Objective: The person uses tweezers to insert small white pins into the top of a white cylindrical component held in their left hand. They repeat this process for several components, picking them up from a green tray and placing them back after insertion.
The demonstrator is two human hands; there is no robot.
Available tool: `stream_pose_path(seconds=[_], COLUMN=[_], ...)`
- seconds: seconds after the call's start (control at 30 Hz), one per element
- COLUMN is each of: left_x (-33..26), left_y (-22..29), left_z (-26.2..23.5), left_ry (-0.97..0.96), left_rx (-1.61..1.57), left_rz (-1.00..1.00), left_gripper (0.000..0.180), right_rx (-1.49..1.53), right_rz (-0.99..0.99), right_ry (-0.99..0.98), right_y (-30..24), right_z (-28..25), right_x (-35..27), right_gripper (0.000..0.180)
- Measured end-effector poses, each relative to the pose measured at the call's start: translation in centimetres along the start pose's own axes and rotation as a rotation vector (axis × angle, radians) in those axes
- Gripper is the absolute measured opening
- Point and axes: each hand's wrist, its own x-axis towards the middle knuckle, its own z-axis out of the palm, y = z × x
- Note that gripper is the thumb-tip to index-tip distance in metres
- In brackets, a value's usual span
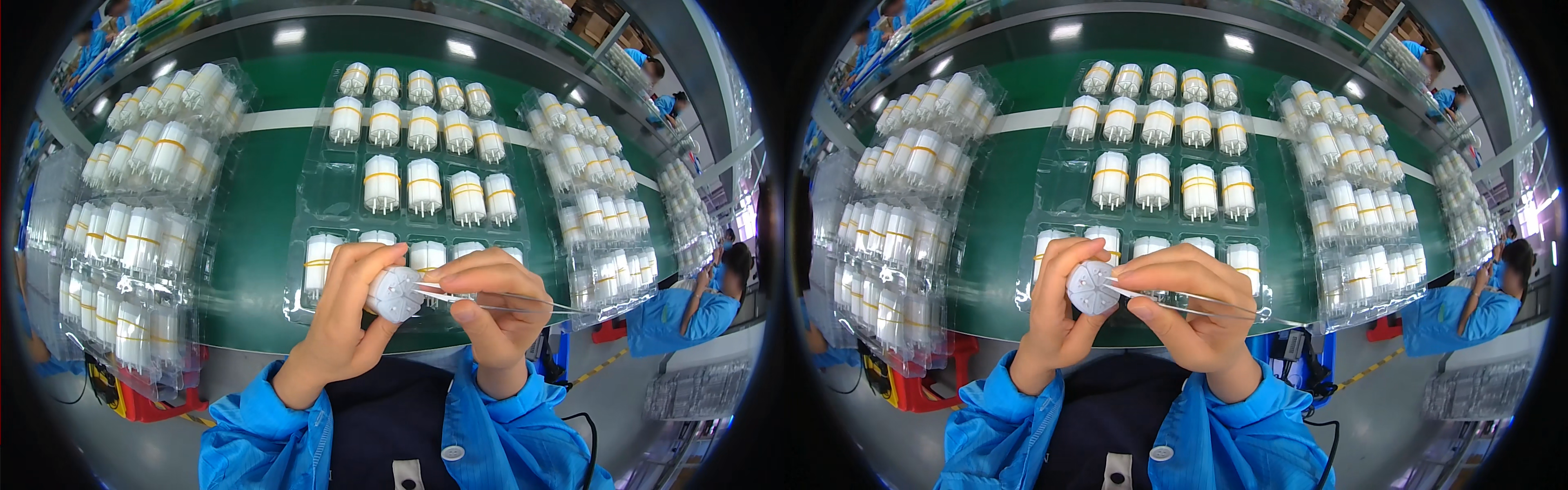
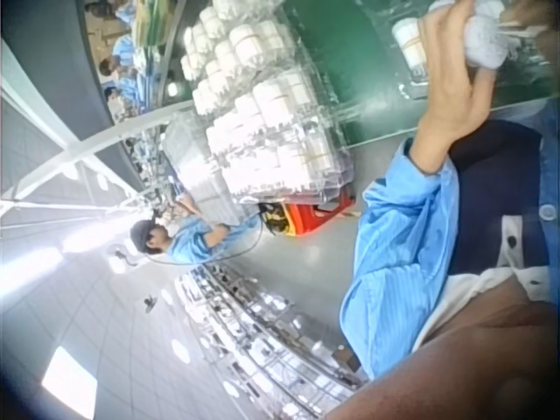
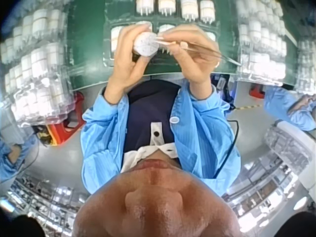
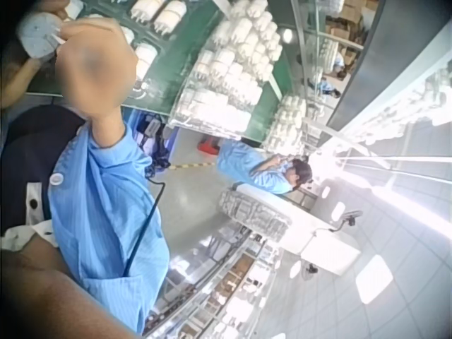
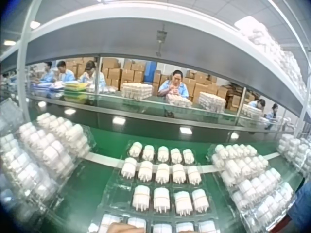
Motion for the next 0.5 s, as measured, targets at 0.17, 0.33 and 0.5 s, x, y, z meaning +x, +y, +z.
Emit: stream_pose_path(seconds=[0.17,0.33,0.5], left_x=[-0.06,-0.16,-0.14], left_y=[0.01,0.08,0.10], left_z=[-0.03,0.01,-0.01], left_ry=[-0.014,-0.017,-0.021], left_rx=[-0.002,-0.004,-0.006], left_rz=[-0.011,-0.033,-0.033], left_gripper=[0.064,0.063,0.063], right_rx=[-0.088,-0.100,-0.083], right_rz=[-0.080,-0.083,-0.094], right_ry=[-0.070,-0.095,-0.100], right_y=[0.01,0.11,0.36], right_z=[-0.23,-0.27,-0.37], right_x=[0.55,0.68,0.55], right_gripper=[0.018,0.019,0.019])
